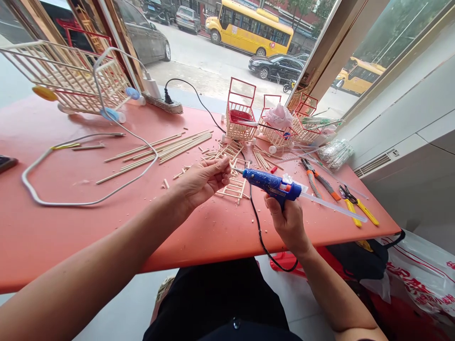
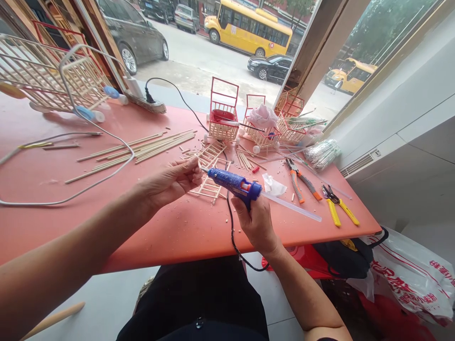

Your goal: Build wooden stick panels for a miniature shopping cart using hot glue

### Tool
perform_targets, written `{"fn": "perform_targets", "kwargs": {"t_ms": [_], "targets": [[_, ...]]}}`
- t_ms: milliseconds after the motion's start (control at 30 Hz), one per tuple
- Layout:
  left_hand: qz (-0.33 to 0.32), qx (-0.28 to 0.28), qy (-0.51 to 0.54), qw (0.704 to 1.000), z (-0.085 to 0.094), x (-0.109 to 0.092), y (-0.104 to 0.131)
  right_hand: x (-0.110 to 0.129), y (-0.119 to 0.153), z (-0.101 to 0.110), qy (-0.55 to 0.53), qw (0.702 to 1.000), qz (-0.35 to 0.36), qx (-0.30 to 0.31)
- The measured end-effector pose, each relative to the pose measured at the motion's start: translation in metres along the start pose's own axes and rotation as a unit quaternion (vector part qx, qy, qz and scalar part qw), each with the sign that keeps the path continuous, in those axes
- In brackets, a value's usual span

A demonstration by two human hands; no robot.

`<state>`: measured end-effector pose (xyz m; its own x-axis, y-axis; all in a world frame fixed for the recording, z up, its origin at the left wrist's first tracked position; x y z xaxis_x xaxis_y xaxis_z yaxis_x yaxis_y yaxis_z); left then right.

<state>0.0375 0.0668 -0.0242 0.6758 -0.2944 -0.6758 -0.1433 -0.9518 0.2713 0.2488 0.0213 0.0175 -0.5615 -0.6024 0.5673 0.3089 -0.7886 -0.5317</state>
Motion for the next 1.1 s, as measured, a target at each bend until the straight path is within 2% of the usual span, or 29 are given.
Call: {"fn": "perform_targets", "kwargs": {"t_ms": [300,767,867,967,1100], "targets": [[0.000,-0.025,-0.001,1.000,-0.001,-0.002,0.003,0.002,-0.001,-0.001,0.003,1.000,0.018,-0.006],[-0.013,-0.003,-0.026,1.000,-0.002,-0.003,0.002,0.001,-0.001,0.000,0.022,0.999,0.018,-0.016],[-0.023,-0.003,-0.088,0.996,-0.003,-0.005,0.004,-0.003,0.000,0.002,0.008,0.999,-0.006,-0.038],[-0.070,-0.015,-0.216,0.974,-0.006,-0.013,0.009,-0.009,-0.001,0.014,-0.045,0.996,-0.042,-0.070],[-0.142,-0.030,-0.335,0.931,-0.012,-0.025,0.018,-0.040,-0.014,0.052,-0.151,0.975,-0.117,-0.111]]}}
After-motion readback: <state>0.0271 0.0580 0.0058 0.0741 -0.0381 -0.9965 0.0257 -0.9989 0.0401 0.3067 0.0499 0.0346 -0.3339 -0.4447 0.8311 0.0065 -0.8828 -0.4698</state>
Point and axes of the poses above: each hand's wrist, its own y-axis away from the middle knuckle, its own z-axis out of the back of the hand, x = y × z, the point moved 7 cm from there along -y, towards the middle knuckle, and after that the axes turned 4 degrees about z, right-handed, at the moved point
